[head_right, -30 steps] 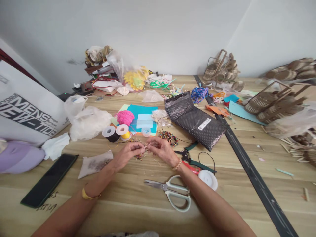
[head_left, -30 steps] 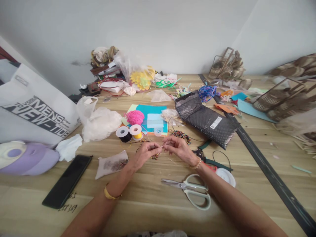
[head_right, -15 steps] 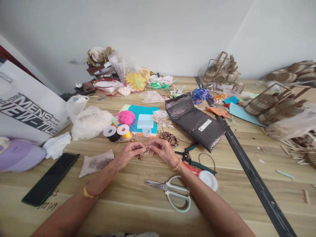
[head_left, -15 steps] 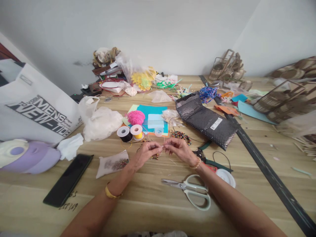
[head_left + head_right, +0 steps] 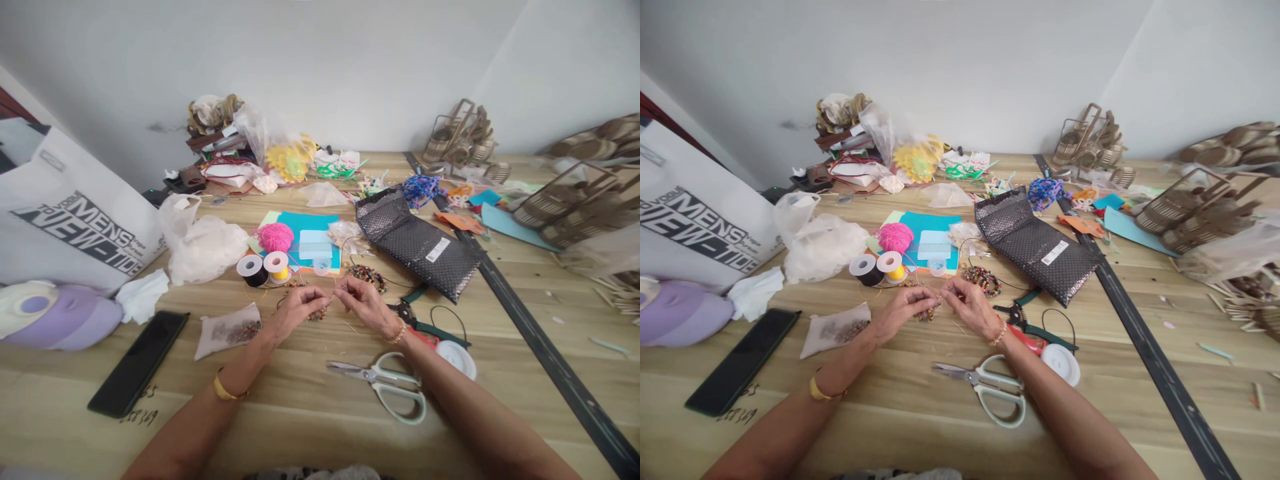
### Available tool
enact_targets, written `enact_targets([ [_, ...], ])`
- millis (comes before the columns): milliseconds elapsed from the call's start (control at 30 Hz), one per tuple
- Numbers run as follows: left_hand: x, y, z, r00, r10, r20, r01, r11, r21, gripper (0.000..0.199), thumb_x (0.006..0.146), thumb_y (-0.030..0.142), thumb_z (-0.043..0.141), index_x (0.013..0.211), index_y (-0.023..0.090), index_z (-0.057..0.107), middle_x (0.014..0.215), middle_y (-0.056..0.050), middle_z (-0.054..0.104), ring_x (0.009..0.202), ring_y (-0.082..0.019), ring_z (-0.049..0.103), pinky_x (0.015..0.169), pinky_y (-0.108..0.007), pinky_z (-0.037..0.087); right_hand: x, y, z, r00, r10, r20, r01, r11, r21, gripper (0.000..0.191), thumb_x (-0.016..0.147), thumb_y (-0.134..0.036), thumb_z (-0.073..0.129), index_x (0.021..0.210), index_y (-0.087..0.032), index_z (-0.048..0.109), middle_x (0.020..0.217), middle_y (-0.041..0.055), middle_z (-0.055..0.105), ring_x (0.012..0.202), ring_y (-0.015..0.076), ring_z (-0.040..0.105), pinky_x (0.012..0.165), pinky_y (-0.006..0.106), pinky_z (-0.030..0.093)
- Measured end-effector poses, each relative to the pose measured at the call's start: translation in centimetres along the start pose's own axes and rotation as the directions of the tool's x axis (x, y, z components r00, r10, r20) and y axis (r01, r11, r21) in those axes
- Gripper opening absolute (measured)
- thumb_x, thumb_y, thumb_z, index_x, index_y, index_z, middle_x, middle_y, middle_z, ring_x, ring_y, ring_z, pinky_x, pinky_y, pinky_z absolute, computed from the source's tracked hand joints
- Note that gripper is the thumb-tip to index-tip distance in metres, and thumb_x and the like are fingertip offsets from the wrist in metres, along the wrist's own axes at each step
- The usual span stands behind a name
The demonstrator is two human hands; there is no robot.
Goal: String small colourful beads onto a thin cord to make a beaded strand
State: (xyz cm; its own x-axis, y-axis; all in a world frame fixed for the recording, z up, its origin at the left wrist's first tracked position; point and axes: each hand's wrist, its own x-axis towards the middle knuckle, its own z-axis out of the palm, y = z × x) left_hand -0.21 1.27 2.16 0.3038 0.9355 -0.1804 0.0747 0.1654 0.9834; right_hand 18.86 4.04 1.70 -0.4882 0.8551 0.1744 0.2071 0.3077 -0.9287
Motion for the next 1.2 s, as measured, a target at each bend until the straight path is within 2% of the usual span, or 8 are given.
enact_targets([
  [200, 0.2, -0.3, -0.3, 1.0, 0.009, 0.016, -0.009, 1.0, 0.008, 0.03, 0.073, 0.036, 0.071, 0.088, 0.011, 0.069, 0.069, -0.003, 0.063, 0.06, -0.011, 0.051, 0.056, -0.024, 0.037, 0.0, -0.2, -0.1, 0.999, 0.031, -0.005, -0.031, 0.998, 0.053, 0.035, 0.09, -0.05, 0.052, 0.076, -0.018, 0.051, 0.065, -0.0019, 0.046, 0.055, 0.0099, 0.043, 0.048, 0.021, 0.038],
  [333, 0.3, -0.5, -0.5, 1.0, 0.014, -0.009, -0.013, 0.996, 0.088, 0.027, 0.071, 0.034, 0.072, 0.089, 0.013, 0.072, 0.075, -0.005, 0.067, 0.064, -0.013, 0.053, 0.055, -0.023, 0.037, 0.0, -0.4, -0.1, 0.999, 0.053, 0.005, -0.053, 0.994, 0.096, 0.036, 0.088, -0.051, 0.054, 0.075, -0.018, 0.052, 0.065, -0.0019, 0.047, 0.055, 0.01, 0.043, 0.048, 0.021, 0.041],
  [467, 0.4, -0.5, -0.6, 0.999, 0.032, 0.015, -0.033, 0.997, 0.076, 0.028, 0.073, 0.035, 0.07, 0.089, 0.011, 0.071, 0.075, -0.006, 0.067, 0.066, -0.014, 0.056, 0.06, -0.025, 0.041, 0.0, -0.8, -0.1, 0.997, 0.075, 0.0, -0.075, 0.991, 0.108, 0.039, 0.085, -0.055, 0.055, 0.075, -0.018, 0.053, 0.064, -0.0021, 0.048, 0.053, 0.0097, 0.044, 0.047, 0.021, 0.04],
  [633, 0.1, 0.2, -0.6, 0.999, 0.03, 0.025, -0.033, 0.99, 0.137, 0.028, 0.078, 0.037, 0.064, 0.087, 0.012, 0.07, 0.069, -0.003, 0.061, 0.058, -0.01, 0.047, 0.052, -0.022, 0.034, 0.1, -1.1, -0.1, 0.997, 0.078, 0.013, -0.079, 0.992, 0.095, 0.041, 0.084, -0.057, 0.055, 0.077, -0.017, 0.054, 0.061, -0.0026, 0.048, 0.049, 0.009, 0.043, 0.045, 0.021, 0.038],
  [767, -0.2, 0.9, -0.4, 0.998, 0.03, 0.052, -0.035, 0.995, 0.094, 0.034, 0.08, 0.043, 0.06, 0.084, 0.011, 0.069, 0.06, 0.0, 0.053, 0.051, -0.008, 0.038, 0.048, -0.022, 0.03, 0.1, -0.9, 0.1, 0.997, 0.077, -0.01, -0.075, 0.99, 0.123, 0.042, 0.083, -0.059, 0.056, 0.072, -0.018, 0.052, 0.058, -0.0034, 0.046, 0.048, 0.0087, 0.042, 0.043, 0.021, 0.035],
  [967, -0.1, 0.4, -0.4, 0.999, 0.047, 0.025, -0.05, 0.986, 0.16, 0.031, 0.076, 0.042, 0.065, 0.079, 0.012, 0.07, 0.068, -0.003, 0.061, 0.058, -0.011, 0.047, 0.053, -0.023, 0.036, 0.2, -1.0, 0.1, 0.998, 0.07, 0.01, -0.071, 0.987, 0.143, 0.043, 0.082, -0.06, 0.056, 0.072, -0.018, 0.053, 0.06, -0.0028, 0.049, 0.048, 0.0086, 0.042, 0.043, 0.02, 0.037],
  [1100, 0.2, 0.1, -0.5, 1.0, 0.025, 0.0, -0.025, 0.983, 0.184, 0.031, 0.077, 0.044, 0.064, 0.072, 0.013, 0.068, 0.059, -0.001, 0.058, 0.055, -0.011, 0.047, 0.052, -0.024, 0.035, 0.2, -1.1, 0.1, 0.998, 0.063, 0.005, -0.063, 0.984, 0.164, 0.043, 0.082, -0.06, 0.056, 0.072, -0.019, 0.051, 0.06, -0.0029, 0.047, 0.049, 0.009, 0.041, 0.043, 0.021, 0.037],
  [1200, 0.2, 0.4, -0.6, 0.999, 0.047, 0.004, -0.047, 0.987, 0.155, 0.032, 0.077, 0.043, 0.064, 0.065, 0.014, 0.065, 0.06, -0.002, 0.06, 0.058, -0.012, 0.05, 0.059, -0.026, 0.039, 0.2, -0.9, 0.1, 0.998, 0.065, -0.014, -0.061, 0.983, 0.174, 0.041, 0.083, -0.057, 0.057, 0.071, -0.019, 0.05, 0.058, -0.0041, 0.044, 0.048, 0.0087, 0.041, 0.044, 0.021, 0.036],
])
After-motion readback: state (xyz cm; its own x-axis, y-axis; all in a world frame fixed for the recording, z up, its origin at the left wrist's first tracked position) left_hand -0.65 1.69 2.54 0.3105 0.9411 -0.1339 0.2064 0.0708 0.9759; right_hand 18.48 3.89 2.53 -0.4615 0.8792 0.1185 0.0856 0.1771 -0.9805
